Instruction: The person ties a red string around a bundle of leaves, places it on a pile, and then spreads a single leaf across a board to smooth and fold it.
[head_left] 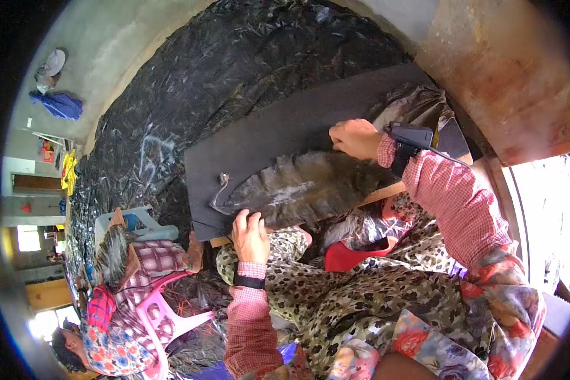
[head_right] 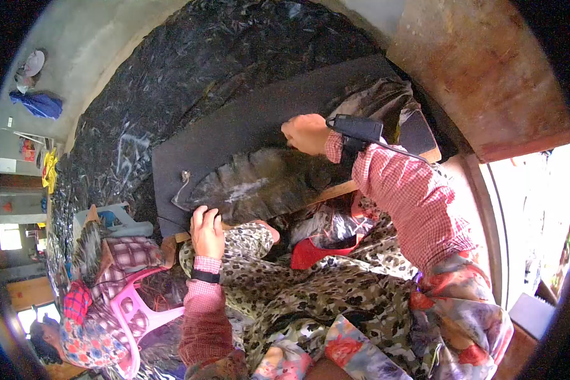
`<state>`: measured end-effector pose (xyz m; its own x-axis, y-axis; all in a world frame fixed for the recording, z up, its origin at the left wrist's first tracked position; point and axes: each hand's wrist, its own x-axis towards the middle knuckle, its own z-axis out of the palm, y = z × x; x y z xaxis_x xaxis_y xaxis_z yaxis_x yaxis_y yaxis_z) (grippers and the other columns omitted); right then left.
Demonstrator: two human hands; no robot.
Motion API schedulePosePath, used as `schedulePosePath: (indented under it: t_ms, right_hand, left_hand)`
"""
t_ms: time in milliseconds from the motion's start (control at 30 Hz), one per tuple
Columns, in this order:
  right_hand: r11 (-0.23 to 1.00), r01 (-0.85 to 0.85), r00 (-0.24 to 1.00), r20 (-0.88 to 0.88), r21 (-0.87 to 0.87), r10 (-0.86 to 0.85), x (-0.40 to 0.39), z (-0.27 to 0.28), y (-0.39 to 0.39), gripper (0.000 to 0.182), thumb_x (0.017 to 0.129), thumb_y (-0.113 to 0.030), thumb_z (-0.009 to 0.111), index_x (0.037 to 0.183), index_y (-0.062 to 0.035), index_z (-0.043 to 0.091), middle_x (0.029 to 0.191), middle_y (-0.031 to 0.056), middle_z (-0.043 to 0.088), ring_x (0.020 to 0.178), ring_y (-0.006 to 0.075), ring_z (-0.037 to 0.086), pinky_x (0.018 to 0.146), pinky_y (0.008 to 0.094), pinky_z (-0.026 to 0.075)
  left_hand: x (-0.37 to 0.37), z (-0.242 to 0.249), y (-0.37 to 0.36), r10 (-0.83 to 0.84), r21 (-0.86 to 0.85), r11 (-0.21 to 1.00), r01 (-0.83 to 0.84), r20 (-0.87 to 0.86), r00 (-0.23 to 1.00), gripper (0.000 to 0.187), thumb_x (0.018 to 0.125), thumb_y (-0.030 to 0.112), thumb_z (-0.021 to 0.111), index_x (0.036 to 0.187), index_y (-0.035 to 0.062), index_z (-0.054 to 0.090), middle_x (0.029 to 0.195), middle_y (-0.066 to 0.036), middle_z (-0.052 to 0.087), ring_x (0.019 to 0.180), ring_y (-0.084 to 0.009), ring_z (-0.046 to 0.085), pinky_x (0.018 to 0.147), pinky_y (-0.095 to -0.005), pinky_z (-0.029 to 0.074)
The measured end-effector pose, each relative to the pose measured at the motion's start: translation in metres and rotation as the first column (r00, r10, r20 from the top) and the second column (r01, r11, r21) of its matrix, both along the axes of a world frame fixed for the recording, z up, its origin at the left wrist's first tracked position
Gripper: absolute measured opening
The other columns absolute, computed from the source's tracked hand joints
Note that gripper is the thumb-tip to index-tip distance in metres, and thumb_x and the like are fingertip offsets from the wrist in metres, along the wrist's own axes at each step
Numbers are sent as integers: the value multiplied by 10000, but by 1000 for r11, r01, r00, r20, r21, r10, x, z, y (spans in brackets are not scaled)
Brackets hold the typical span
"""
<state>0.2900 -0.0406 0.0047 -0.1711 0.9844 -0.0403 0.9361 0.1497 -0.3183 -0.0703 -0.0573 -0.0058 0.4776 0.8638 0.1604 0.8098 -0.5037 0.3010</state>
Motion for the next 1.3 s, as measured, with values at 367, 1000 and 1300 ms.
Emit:
schedulePosePath:
  t_ms: [367,1000,1300]
  right_hand:
    - [849,14,991,-119,529,59,-17,16,-8,156,768,-173,638,898,-93,610,903,75,552,896,269,543,784,397,432]
    - [959,14,982,-184,285,40,-53,-8,-82,234,754,-184,646,963,-79,639,1021,87,531,970,296,500,845,408,447]
    - [957,25,979,-201,289,35,-50,-11,-85,264,759,-205,642,985,-70,644,1043,93,534,988,292,496,877,393,438]
  left_hand:
    - [-16,6,20,116,-84,991,-100,202,973,257,843,103,588,1090,36,603,1224,-187,531,1082,-369,539,905,-409,449]
    - [-94,-93,142,835,-862,506,27,481,-266,313,816,8,539,1117,89,515,952,-149,578,730,-312,597,655,-449,538]
    - [14,24,48,-68,298,955,-8,242,968,287,797,17,550,1077,42,605,1090,-130,596,1073,-319,527,940,-417,385]
